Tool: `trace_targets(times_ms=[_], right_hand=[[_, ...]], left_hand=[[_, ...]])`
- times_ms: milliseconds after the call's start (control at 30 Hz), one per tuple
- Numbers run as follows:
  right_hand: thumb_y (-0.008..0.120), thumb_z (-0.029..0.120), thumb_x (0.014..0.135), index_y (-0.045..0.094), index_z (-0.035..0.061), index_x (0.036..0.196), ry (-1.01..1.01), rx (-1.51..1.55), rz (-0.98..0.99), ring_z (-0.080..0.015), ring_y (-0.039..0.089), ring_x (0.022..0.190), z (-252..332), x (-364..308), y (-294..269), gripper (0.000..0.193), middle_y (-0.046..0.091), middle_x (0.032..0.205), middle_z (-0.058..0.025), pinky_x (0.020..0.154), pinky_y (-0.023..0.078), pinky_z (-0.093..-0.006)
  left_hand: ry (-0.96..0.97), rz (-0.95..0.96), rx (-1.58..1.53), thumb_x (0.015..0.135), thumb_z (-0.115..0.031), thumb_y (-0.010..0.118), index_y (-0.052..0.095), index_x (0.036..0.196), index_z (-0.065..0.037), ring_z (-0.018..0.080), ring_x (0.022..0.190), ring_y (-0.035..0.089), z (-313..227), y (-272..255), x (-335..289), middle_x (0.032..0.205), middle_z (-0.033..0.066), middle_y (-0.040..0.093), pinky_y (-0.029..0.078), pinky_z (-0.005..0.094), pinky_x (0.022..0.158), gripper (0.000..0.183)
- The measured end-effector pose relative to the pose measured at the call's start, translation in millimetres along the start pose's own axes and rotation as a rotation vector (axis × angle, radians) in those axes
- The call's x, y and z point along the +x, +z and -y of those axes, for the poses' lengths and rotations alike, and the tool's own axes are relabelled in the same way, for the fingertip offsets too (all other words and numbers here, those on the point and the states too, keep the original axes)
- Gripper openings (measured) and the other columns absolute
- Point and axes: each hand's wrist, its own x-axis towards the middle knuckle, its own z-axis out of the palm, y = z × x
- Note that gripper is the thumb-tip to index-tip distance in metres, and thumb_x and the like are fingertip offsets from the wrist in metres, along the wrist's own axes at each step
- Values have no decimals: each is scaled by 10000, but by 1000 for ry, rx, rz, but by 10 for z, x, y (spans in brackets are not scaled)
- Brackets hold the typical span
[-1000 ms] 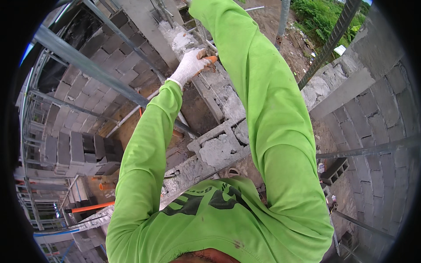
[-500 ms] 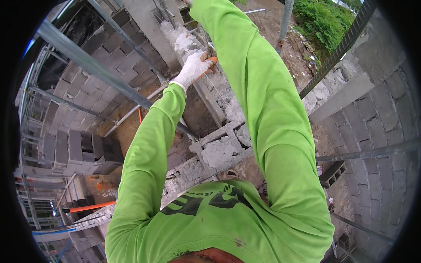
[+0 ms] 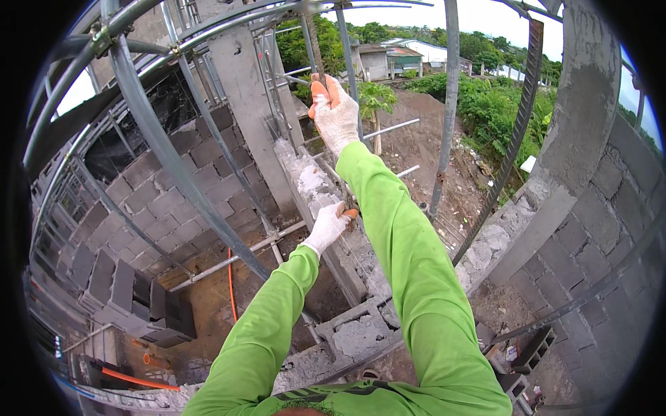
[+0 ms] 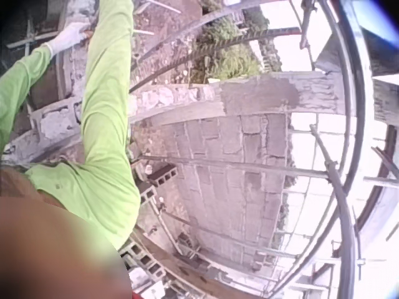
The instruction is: The person walks through a partially built structure and adjusts metal scaffolding poles. They lift and reposition vertical poles, then use a hammer to tap a pole into place against a cinder block wall.
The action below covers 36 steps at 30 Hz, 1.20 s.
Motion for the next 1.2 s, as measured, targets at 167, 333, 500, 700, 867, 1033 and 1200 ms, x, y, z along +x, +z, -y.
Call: trace_targets(times_ms=[167, 333, 500, 700, 867, 1033, 1200], right_hand=[[504, 40, 1024, 527, 102, 1460, 27, -32, 9, -91, 553, 575, 65, 31, 115, 441, 641, 828, -47, 517, 449, -246], [502, 134, 1048, 517, 163, 1454, 340, -147, 46, -98, 543, 510, 275, -3, 132, 407, 638, 719, -33, 445, 443, -272], [547, 310, 1068, 555, 170, 1368, 314, 8, 93, -64, 433, 435, 512, -32, 140, 332, 576, 644, -8, 384, 315, -246], [507, 285, 1084, 516, 87, 1411, 412, 3, 211, -78, 443, 441, 845, -290, 115, 382, 578, 673, -33, 369, 342, -252], [512, 146, 1034, 534, 79, 1449, 152, -4, 200, -40, 406, 433, 1128, -320, 313, 421, 581, 683, -1, 363, 329, -225], [573, 211, 1046, 668, 72, 1285, -17, -82, 470, -21, 410, 487, 1257, -106, 529, 292, 590, 695, 45, 437, 288, -212], [597, 321, 1049, 576, 64, 1444, 83, -162, 383, 23, 351, 518, 875, -119, 636, 472, 640, 852, 47, 428, 282, -185]], left_hand=[[30, 6, 18, 939, -341, 704, 612, 926, 25, 454, 874, 674, 4, -53, -23, 878, 272, 673, 508, 478, 725, 378], [-152, 147, -92, 955, -409, 671, 620, 1009, 24, 450, 948, 682, -45, -92, -19, 950, 281, 690, 514, 484, 798, 439], [-69, 196, -41, 958, -418, 663, 570, 1110, 22, 266, 718, 639, -243, -243, -199, 778, 182, 643, 504, 407, 664, 474], [-31, 585, 72, 951, -510, 635, 548, 1153, 32, 383, 789, 704, -517, -684, -592, 848, 236, 693, 532, 469, 716, 585], [109, 575, 182, 955, -378, 644, 536, 1364, -35, 365, 846, 706, -676, -1227, -865, 880, 211, 708, 534, 457, 773, 545], [150, 559, 371, 960, -384, 657, 619, 1243, -34, 386, 889, 704, -783, -1801, -1176, 943, 205, 723, 539, 474, 817, 451], [31, 411, 434, 964, -333, 650, 691, 1105, -20, 369, 879, 703, -1060, -2508, -2055, 929, 184, 726, 546, 449, 796, 345]])
